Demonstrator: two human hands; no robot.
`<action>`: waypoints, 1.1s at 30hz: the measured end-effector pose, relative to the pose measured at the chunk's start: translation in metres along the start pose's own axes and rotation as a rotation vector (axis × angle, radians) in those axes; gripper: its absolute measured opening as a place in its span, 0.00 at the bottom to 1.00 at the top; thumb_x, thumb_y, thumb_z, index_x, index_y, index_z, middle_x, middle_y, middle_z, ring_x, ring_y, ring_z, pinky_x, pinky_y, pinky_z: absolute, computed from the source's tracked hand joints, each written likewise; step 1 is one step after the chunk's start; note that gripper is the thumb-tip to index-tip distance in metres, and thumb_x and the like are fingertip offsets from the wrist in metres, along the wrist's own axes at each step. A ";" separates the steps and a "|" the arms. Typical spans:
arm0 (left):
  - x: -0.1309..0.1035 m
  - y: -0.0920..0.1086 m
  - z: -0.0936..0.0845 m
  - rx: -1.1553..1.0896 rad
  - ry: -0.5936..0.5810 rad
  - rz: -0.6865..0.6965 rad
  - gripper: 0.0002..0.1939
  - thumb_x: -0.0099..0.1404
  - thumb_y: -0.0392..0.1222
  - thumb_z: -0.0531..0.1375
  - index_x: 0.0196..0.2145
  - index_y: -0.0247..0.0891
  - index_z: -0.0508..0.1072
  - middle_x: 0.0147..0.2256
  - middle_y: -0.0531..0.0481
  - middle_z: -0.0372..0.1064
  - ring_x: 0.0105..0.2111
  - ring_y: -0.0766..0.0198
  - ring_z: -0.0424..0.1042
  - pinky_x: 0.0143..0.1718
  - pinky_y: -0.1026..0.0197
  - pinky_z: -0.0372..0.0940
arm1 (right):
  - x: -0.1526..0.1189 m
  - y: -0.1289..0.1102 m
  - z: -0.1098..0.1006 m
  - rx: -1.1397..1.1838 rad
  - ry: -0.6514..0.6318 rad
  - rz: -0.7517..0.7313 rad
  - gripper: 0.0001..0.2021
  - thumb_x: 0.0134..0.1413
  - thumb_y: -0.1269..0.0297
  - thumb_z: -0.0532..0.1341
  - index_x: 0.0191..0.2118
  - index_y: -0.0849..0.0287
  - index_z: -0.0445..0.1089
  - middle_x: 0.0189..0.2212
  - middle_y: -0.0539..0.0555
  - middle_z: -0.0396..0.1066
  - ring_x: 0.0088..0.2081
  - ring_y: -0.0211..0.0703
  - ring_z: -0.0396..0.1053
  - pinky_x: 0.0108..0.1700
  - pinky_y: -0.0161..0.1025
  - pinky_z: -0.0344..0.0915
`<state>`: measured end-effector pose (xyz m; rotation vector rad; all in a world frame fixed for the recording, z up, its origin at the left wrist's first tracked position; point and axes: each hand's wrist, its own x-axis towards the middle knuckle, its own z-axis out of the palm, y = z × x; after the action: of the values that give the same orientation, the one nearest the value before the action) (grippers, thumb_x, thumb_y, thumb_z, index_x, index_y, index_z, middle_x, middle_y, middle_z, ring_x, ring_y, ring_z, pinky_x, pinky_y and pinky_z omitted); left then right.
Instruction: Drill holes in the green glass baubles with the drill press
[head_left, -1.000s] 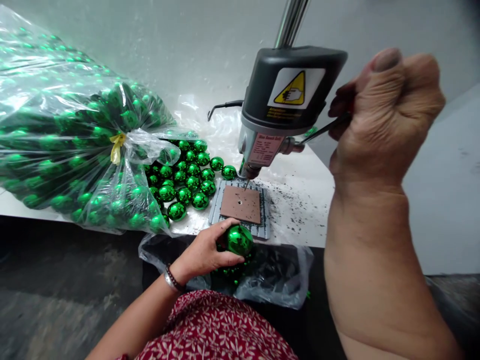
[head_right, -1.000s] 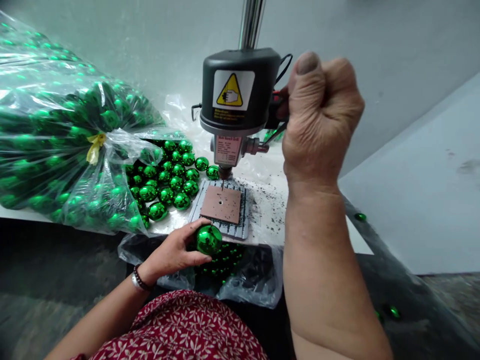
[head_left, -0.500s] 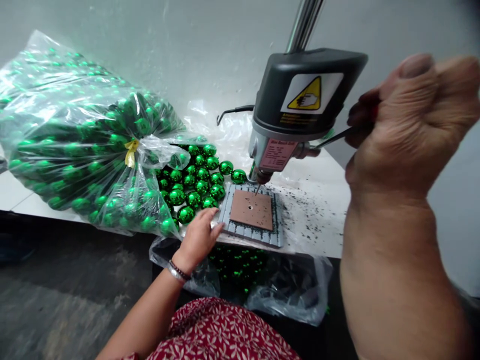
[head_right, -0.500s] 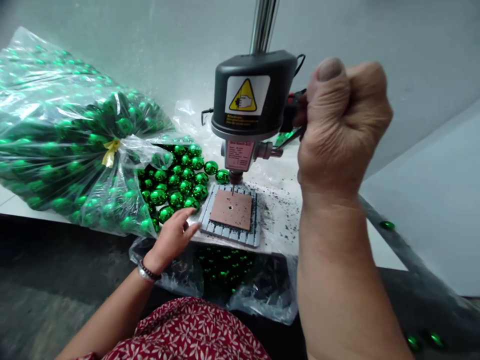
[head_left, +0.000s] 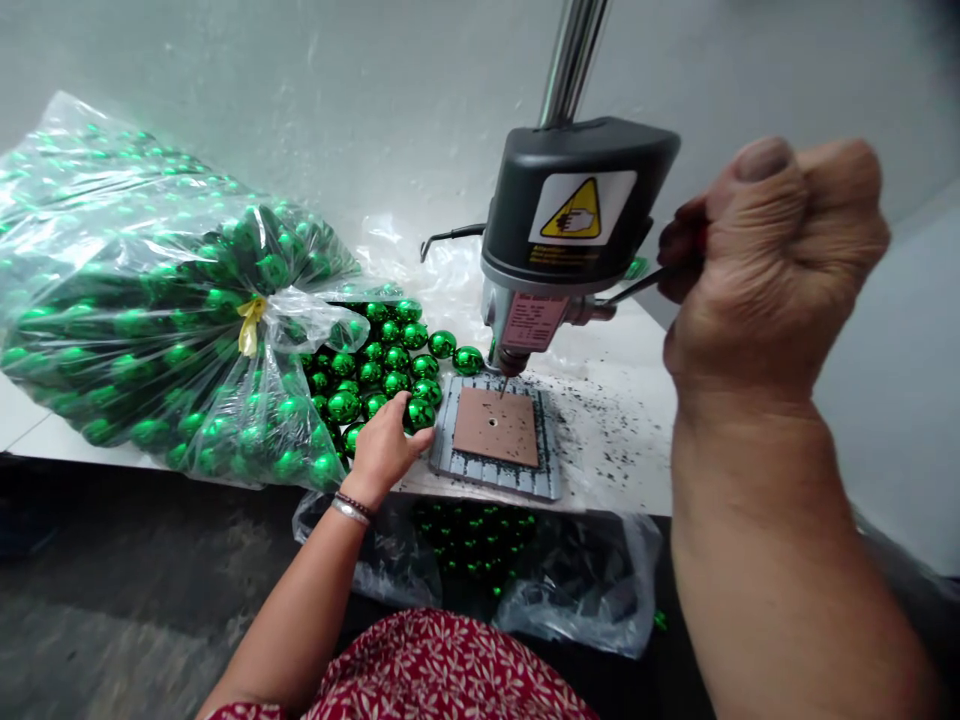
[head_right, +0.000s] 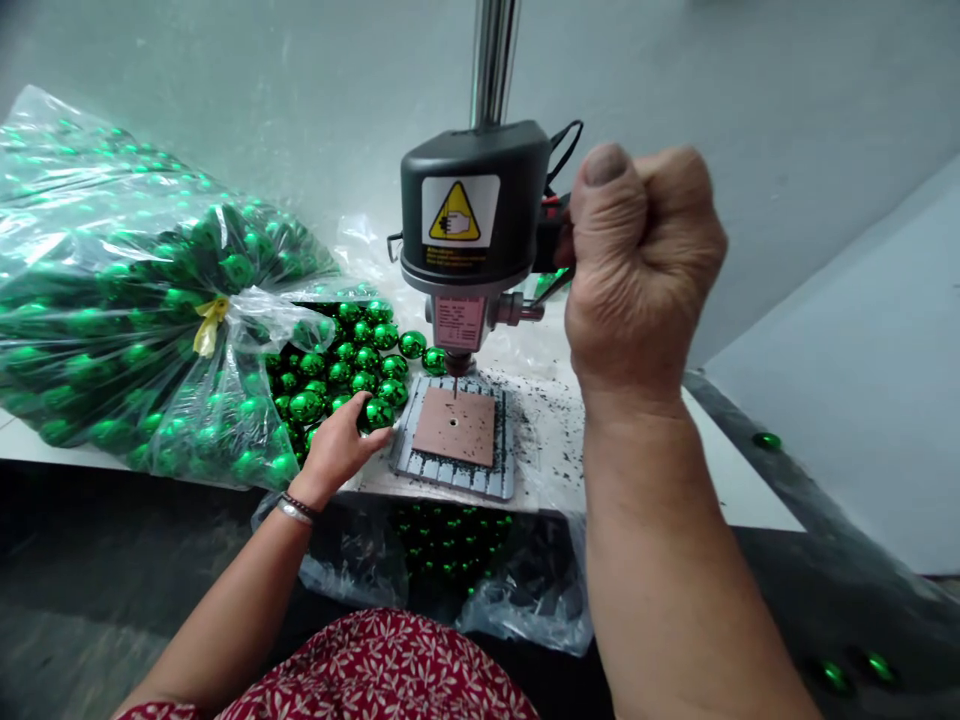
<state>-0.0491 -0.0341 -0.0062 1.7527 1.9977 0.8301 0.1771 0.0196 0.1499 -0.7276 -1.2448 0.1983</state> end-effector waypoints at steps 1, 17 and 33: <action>-0.001 0.001 -0.002 -0.168 -0.014 -0.020 0.30 0.53 0.47 0.66 0.53 0.38 0.67 0.47 0.42 0.71 0.47 0.49 0.70 0.48 0.53 0.63 | 0.000 0.000 0.000 0.007 -0.004 0.005 0.21 0.53 0.46 0.54 0.26 0.63 0.57 0.21 0.43 0.58 0.23 0.21 0.57 0.31 0.33 0.56; 0.003 0.030 0.019 -1.679 -0.618 -0.474 0.17 0.61 0.49 0.58 0.41 0.33 0.71 0.38 0.45 0.72 0.24 0.72 0.66 0.22 0.70 0.60 | 0.003 0.002 -0.002 0.058 -0.060 -0.012 0.20 0.55 0.49 0.54 0.26 0.62 0.52 0.20 0.44 0.52 0.23 0.20 0.52 0.28 0.27 0.51; -0.009 0.024 0.023 -1.452 -0.584 -0.236 0.36 0.41 0.39 0.71 0.49 0.45 0.64 0.40 0.52 0.69 0.37 0.64 0.70 0.38 0.62 0.63 | 0.002 0.002 -0.003 0.032 -0.050 -0.018 0.19 0.56 0.49 0.53 0.27 0.62 0.54 0.20 0.44 0.54 0.24 0.22 0.52 0.31 0.30 0.53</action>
<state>-0.0149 -0.0367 -0.0093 0.7040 0.7091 1.0622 0.1804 0.0208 0.1496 -0.6873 -1.2927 0.2227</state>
